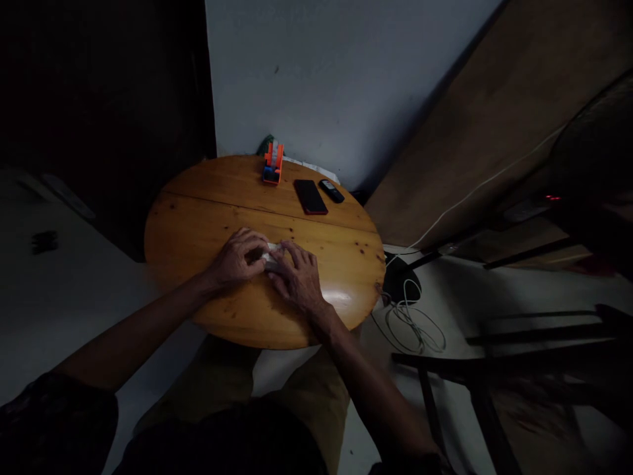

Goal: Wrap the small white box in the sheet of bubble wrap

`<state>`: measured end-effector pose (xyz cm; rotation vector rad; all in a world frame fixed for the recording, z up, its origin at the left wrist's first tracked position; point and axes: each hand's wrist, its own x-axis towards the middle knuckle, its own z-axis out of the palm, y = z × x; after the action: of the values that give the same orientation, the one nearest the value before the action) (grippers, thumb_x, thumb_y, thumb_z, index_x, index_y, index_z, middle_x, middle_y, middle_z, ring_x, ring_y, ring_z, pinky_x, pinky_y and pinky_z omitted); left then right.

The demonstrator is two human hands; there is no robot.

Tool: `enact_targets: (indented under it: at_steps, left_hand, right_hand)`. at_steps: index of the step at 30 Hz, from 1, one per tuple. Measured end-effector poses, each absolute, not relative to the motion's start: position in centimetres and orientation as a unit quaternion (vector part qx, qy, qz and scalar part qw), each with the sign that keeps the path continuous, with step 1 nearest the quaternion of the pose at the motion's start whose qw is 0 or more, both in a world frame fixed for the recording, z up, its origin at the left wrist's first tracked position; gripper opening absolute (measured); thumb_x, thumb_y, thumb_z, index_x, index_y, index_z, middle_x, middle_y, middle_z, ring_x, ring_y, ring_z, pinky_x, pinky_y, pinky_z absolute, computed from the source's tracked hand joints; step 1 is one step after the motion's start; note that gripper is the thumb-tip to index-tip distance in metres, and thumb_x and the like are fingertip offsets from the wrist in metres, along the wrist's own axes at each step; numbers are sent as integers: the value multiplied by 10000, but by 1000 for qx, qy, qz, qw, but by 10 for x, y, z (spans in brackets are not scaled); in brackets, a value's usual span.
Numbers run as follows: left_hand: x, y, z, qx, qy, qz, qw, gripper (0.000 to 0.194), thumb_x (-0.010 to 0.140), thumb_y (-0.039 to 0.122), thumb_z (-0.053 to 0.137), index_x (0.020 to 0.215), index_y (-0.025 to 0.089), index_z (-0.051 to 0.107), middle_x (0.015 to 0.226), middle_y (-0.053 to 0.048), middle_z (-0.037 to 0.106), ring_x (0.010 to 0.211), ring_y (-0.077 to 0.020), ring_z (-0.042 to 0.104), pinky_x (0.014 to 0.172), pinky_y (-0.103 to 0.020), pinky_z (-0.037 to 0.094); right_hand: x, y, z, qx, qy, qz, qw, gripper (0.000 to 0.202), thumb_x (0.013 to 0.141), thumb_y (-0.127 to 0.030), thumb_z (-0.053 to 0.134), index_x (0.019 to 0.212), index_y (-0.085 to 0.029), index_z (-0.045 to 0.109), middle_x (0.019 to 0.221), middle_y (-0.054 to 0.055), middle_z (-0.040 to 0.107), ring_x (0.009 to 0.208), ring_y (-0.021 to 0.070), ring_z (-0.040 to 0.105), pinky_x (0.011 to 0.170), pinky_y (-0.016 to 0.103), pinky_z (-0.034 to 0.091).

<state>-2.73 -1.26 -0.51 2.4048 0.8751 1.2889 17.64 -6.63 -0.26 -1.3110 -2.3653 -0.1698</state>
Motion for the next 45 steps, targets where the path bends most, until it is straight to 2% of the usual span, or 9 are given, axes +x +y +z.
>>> enact_targets:
  at_steps: [8, 15, 23, 28, 34, 41, 45]
  left_hand:
    - [-27, -13, -5, 830, 289, 458, 135, 130, 790, 171, 636, 910, 193, 680, 990, -69, 713, 949, -233, 630, 865, -408, 500]
    - [-27, -14, -5, 830, 305, 446, 143, 129, 800, 195, 642, 921, 198, 687, 1037, -69, 704, 982, -235, 632, 899, -417, 496]
    - [-27, -18, 0, 828, 312, 440, 155, 145, 802, 216, 646, 943, 199, 677, 1075, -83, 690, 1009, -245, 634, 901, -417, 506]
    - [-28, -17, 1, 823, 320, 443, 153, 233, 780, 204, 642, 1013, 189, 650, 1070, -87, 697, 1017, -255, 637, 916, -426, 500]
    - [-29, -17, 1, 824, 312, 450, 145, 216, 789, 196, 640, 1006, 187, 643, 1072, -92, 695, 1019, -254, 641, 909, -419, 506]
    - [-29, -15, -2, 821, 322, 451, 135, 235, 776, 174, 630, 1010, 191, 629, 1074, -91, 676, 1022, -248, 636, 919, -416, 511]
    - [-29, -15, -2, 819, 331, 449, 133, 257, 756, 153, 617, 1010, 194, 616, 1046, -81, 678, 1007, -248, 635, 909, -406, 512]
  right_hand:
    - [178, -67, -3, -460, -853, -73, 237, 429, 973, -349, 525, 1383, -235, 581, 1455, 142, 545, 1301, 305, 494, 1005, 461, 391]
    - [182, -68, -4, -474, -831, -38, 289, 412, 963, -377, 507, 1312, -170, 578, 1430, 171, 560, 1304, 297, 510, 1021, 448, 401]
    - [183, -67, -6, -494, -819, -2, 293, 455, 953, -384, 511, 1366, -195, 548, 1461, 165, 531, 1333, 310, 491, 1056, 469, 394]
    - [183, -67, -5, -497, -815, -1, 298, 487, 954, -411, 516, 1391, -197, 536, 1461, 165, 533, 1331, 308, 494, 1067, 470, 392]
    - [184, -66, -6, -498, -814, -1, 300, 501, 946, -406, 525, 1396, -186, 527, 1458, 170, 533, 1325, 315, 498, 1069, 483, 401]
    - [186, -66, -10, -509, -786, 32, 348, 421, 961, -372, 517, 1341, -198, 573, 1438, 157, 561, 1320, 292, 524, 1084, 481, 418]
    - [192, -61, -7, -517, -749, 96, 404, 332, 971, -347, 494, 1232, -202, 639, 1383, 152, 603, 1291, 272, 562, 1079, 474, 443]
